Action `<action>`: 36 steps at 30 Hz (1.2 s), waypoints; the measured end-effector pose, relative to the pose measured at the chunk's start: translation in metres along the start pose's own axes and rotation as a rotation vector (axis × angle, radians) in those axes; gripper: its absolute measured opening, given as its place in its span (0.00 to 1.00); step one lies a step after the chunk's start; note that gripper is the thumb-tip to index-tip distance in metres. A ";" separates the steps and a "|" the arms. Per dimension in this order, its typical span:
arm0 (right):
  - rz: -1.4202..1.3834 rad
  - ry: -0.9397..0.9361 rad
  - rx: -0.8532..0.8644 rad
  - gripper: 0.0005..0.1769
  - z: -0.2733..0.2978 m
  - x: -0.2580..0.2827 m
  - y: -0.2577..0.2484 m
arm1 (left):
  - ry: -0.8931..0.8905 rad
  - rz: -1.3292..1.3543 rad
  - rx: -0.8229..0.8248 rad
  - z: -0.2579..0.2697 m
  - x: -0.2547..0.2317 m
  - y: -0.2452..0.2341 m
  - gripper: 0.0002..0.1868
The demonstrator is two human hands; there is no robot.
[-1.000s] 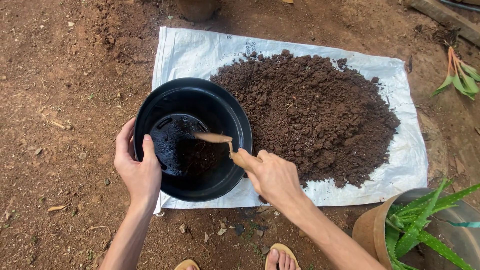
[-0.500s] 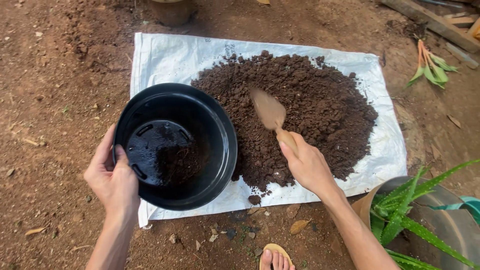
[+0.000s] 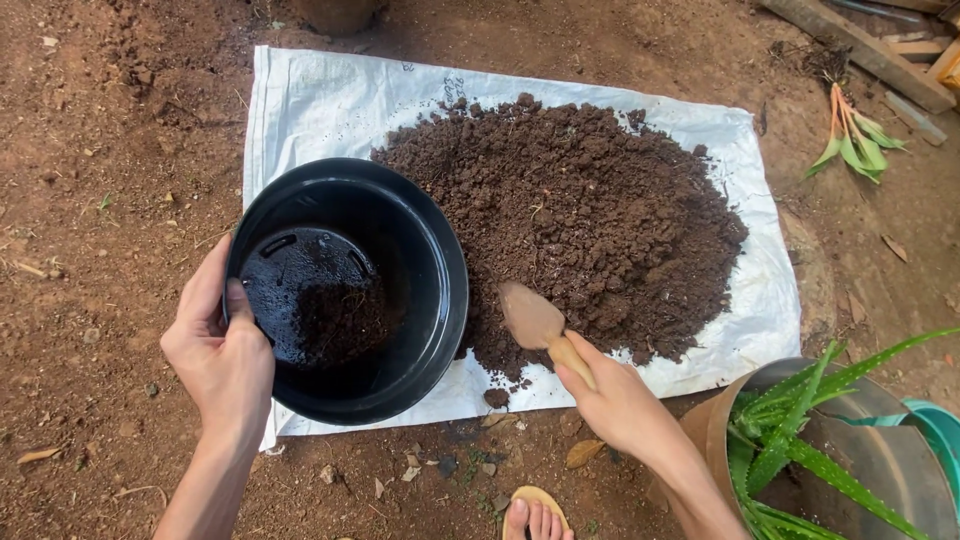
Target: Transferring soil from a pile on a sheet into a black plastic pot using a hand trowel.
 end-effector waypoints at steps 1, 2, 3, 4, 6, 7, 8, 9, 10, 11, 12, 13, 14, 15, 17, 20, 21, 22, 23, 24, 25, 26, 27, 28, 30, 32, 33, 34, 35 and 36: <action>-0.001 0.002 -0.002 0.36 -0.014 0.013 0.004 | 0.001 0.000 0.002 0.000 0.000 0.000 0.20; -0.062 0.049 -0.010 0.31 -0.027 0.024 0.008 | -0.006 0.017 0.002 0.000 0.001 0.000 0.20; -0.123 0.095 -0.020 0.27 -0.040 0.035 0.012 | -0.009 0.033 0.004 -0.001 0.001 0.001 0.20; -0.126 0.096 -0.025 0.27 -0.052 0.044 0.012 | -0.005 0.034 0.008 0.000 0.000 0.002 0.20; -0.282 0.124 -0.076 0.25 -0.072 0.060 0.013 | -0.030 -0.005 -0.007 0.001 0.000 0.002 0.21; -0.290 0.122 -0.082 0.25 -0.090 0.044 0.023 | -0.021 -0.008 -0.003 0.000 0.000 0.004 0.21; -0.335 0.039 -0.178 0.25 -0.109 0.032 0.028 | -0.005 -0.014 -0.014 -0.001 -0.001 0.004 0.21; -0.379 -0.040 -0.268 0.25 -0.125 0.020 0.035 | 0.006 -0.022 -0.023 -0.001 -0.001 0.003 0.20; -0.387 -0.036 -0.270 0.25 -0.125 0.026 0.032 | 0.009 -0.029 -0.017 -0.001 -0.002 0.003 0.20; -0.627 0.097 -0.189 0.21 -0.125 0.026 0.034 | -0.023 -0.023 -0.025 -0.001 -0.001 0.004 0.21; -0.866 0.229 -0.102 0.16 -0.123 0.029 0.037 | -0.054 -0.017 -0.033 -0.002 0.000 0.004 0.21; -0.865 0.229 -0.106 0.16 -0.129 0.016 0.038 | -0.052 -0.014 -0.031 -0.002 0.001 0.004 0.21; -1.135 0.227 -0.028 0.14 -0.135 0.009 0.045 | -0.026 -0.022 -0.030 -0.002 0.001 0.004 0.21; -1.405 0.223 0.058 0.14 -0.140 0.003 0.051 | -0.001 -0.033 -0.031 -0.002 0.001 0.003 0.20; -1.374 0.207 0.052 0.13 -0.144 -0.007 0.064 | -0.030 -0.029 -0.035 -0.002 0.001 0.002 0.20; -1.341 0.156 0.034 0.13 -0.126 -0.003 0.066 | -0.071 -0.017 -0.042 -0.002 0.006 0.000 0.20; -1.347 0.127 0.018 0.13 -0.115 0.002 0.065 | -0.084 -0.015 -0.036 -0.003 0.007 -0.001 0.20; -1.357 0.124 0.012 0.13 -0.107 0.007 0.064 | -0.077 -0.020 -0.030 -0.003 0.008 -0.001 0.20; -1.363 0.114 -0.009 0.14 -0.099 0.010 0.060 | -0.067 -0.017 -0.038 -0.002 0.008 -0.001 0.21; -1.369 0.104 -0.031 0.15 -0.090 0.014 0.056 | -0.057 -0.013 -0.045 -0.001 0.009 -0.002 0.21; -1.367 0.098 -0.032 0.15 -0.084 0.020 0.049 | -0.052 -0.011 -0.048 -0.001 0.008 -0.001 0.21; -1.301 0.111 -0.059 0.16 -0.079 0.024 0.041 | -0.072 0.013 -0.054 -0.002 0.009 0.000 0.21; -1.237 0.128 -0.084 0.20 -0.071 0.028 0.036 | -0.095 0.032 -0.059 -0.001 0.011 -0.001 0.22; -1.238 0.127 -0.081 0.20 -0.066 0.032 0.032 | -0.094 0.031 -0.060 -0.003 0.014 0.000 0.22; -1.153 0.090 -0.083 0.26 -0.056 0.040 0.021 | -0.063 0.140 -0.076 -0.003 0.021 -0.001 0.22; -1.116 0.060 -0.078 0.27 -0.046 0.053 0.013 | -0.072 0.126 -0.078 -0.002 0.016 0.003 0.21; -1.084 0.026 -0.075 0.28 -0.042 0.063 0.011 | -0.076 0.109 -0.079 -0.003 0.014 0.001 0.21; -1.083 0.022 -0.061 0.28 -0.041 0.067 0.014 | -0.078 0.105 -0.092 -0.003 0.014 0.001 0.21; -0.979 -0.019 -0.046 0.28 -0.040 0.072 0.016 | -0.086 0.096 -0.083 -0.003 0.013 0.001 0.20; -0.875 -0.060 -0.031 0.28 -0.039 0.077 0.017 | -0.093 0.088 -0.073 -0.004 0.013 0.001 0.20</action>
Point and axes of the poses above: each hand's wrist, its own z-axis away from the middle knuckle, its own y-axis out of the palm, x = y × z, the point moved 5 cm from there along -z, towards the middle knuckle, and after that the axes turned 13 degrees about -y, right-handed, at the moved point
